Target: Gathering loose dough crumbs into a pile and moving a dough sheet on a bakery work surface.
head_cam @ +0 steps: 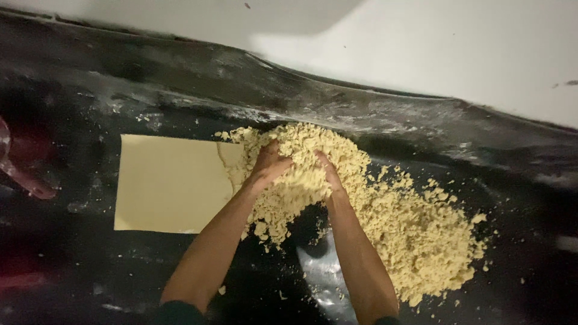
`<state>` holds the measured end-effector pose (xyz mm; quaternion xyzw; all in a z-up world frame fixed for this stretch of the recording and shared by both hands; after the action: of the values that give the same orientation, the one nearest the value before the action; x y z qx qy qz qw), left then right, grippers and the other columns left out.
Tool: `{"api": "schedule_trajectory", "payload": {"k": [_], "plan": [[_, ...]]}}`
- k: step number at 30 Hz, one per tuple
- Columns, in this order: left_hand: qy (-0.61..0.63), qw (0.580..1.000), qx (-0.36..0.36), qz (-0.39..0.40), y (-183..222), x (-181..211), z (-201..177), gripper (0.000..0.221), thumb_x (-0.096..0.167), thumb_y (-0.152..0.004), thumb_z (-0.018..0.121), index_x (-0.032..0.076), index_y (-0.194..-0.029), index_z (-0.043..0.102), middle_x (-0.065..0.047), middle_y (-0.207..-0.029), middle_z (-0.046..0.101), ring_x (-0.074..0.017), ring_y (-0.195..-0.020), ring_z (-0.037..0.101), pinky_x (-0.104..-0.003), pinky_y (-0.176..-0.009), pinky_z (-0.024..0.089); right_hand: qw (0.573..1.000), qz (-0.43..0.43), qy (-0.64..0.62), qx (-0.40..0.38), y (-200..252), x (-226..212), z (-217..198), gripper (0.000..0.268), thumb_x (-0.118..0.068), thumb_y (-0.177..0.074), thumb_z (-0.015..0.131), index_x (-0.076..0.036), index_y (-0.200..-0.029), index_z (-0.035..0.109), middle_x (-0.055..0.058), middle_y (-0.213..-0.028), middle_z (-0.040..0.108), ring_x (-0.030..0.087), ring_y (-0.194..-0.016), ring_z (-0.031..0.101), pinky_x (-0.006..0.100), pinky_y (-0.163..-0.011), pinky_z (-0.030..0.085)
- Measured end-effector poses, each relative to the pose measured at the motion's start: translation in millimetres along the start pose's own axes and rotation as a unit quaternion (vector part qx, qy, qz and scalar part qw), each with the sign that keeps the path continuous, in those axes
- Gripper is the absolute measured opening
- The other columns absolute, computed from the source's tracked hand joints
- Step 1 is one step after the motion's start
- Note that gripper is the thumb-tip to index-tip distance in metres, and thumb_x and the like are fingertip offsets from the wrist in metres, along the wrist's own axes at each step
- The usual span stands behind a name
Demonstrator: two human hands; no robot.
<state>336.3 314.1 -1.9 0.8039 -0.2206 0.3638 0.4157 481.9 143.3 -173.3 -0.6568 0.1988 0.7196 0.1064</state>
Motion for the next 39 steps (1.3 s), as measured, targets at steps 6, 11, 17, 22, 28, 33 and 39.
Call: {"api": "schedule_trajectory", "payload": {"k": [6, 11, 17, 22, 28, 33, 39], "plan": [[-0.034, 0.990, 0.034, -0.131, 58.3, 53.3, -21.2, 0.066, 0.071, -0.085, 0.063, 0.006, -0.082, 0.072, -0.016, -0.091, 0.074, -0.0326, -0.087, 0.071, -0.047, -0.074, 0.051, 0.951, 0.246, 0.016, 0.187, 42.0, -195.9, 43.0, 0.035, -0.025, -0.101, 0.051, -0.004, -0.124, 0.066, 0.012, -0.114, 0.067, 0.025, -0.117, 0.061, 0.033, -0.101, 0.046], [0.056, 0.985, -0.062, -0.153, 28.9, -13.0, 36.0, 0.095, 0.084, -0.080, 0.061, 0.017, -0.142, 0.034, -0.013, -0.149, 0.030, -0.0308, -0.138, 0.027, -0.046, -0.111, 0.023, 0.936, 0.245, 0.153, 0.199, 50.7, -185.0, 5.2, 0.029, -0.019, -0.103, 0.046, -0.022, -0.130, 0.056, 0.008, -0.135, 0.054, 0.029, -0.138, 0.049, 0.045, -0.111, 0.041], [0.106, 0.988, -0.036, -0.107, 68.5, 51.2, -27.3, 0.108, 0.075, -0.082, 0.062, 0.000, -0.156, 0.038, -0.021, -0.159, 0.043, -0.0336, -0.151, 0.036, -0.038, -0.116, 0.036, 0.970, 0.183, 0.028, 0.157, 30.4, -244.5, 11.5, 0.044, -0.029, -0.099, 0.067, -0.034, -0.140, 0.053, 0.004, -0.145, 0.048, 0.027, -0.140, 0.046, 0.054, -0.110, 0.045], [0.130, 0.985, -0.031, -0.109, 75.5, 45.5, -26.6, 0.116, 0.056, -0.089, 0.077, -0.005, -0.161, 0.008, -0.035, -0.164, 0.016, -0.0503, -0.150, 0.030, -0.065, -0.118, 0.034, 0.987, 0.037, 0.034, 0.153, 22.2, -273.0, -19.3, 0.058, -0.002, -0.082, 0.083, -0.012, -0.134, 0.062, 0.017, -0.126, 0.058, 0.036, -0.118, 0.060, 0.053, -0.102, 0.054], [-0.034, 0.949, 0.247, 0.193, 139.3, 19.7, -41.5, 0.082, 0.055, -0.095, 0.066, 0.010, -0.157, 0.038, -0.032, -0.153, 0.036, -0.0541, -0.144, 0.034, -0.066, -0.117, 0.027, 0.955, 0.081, 0.211, 0.191, 44.7, -232.0, -75.2, 0.049, -0.049, -0.104, 0.067, -0.015, -0.138, 0.062, 0.016, -0.139, 0.057, 0.043, -0.135, 0.050, 0.067, -0.115, 0.037], [0.074, 0.942, 0.300, 0.128, 126.2, -43.0, 21.2, 0.088, 0.061, -0.101, 0.058, 0.009, -0.164, 0.027, -0.026, -0.166, 0.023, -0.0483, -0.152, 0.021, -0.064, -0.121, 0.011, 0.953, 0.139, -0.079, 0.257, 37.7, -110.8, -66.2, 0.056, -0.057, -0.105, 0.049, -0.020, -0.147, 0.057, 0.010, -0.146, 0.056, 0.034, -0.136, 0.048, 0.055, -0.117, 0.035], [0.161, 0.930, 0.317, 0.094, 77.2, -52.3, 88.1, 0.087, 0.040, -0.093, 0.075, 0.005, -0.161, 0.033, -0.031, -0.163, 0.020, -0.0554, -0.149, 0.020, -0.072, -0.115, 0.018, 0.863, 0.369, -0.056, 0.340, 27.0, -251.7, 65.9, 0.086, -0.056, -0.091, 0.049, 0.014, -0.140, 0.053, 0.034, -0.137, 0.055, 0.039, -0.130, 0.051, 0.048, -0.110, 0.037]]}}
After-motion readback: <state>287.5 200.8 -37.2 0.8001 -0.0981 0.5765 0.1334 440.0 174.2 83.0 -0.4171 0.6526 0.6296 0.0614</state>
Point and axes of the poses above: each hand's wrist, its own y-axis away from the middle knuckle, its own z-axis out of the palm, x = y × z, the point moved 10 cm from there along -y, towards the middle knuckle
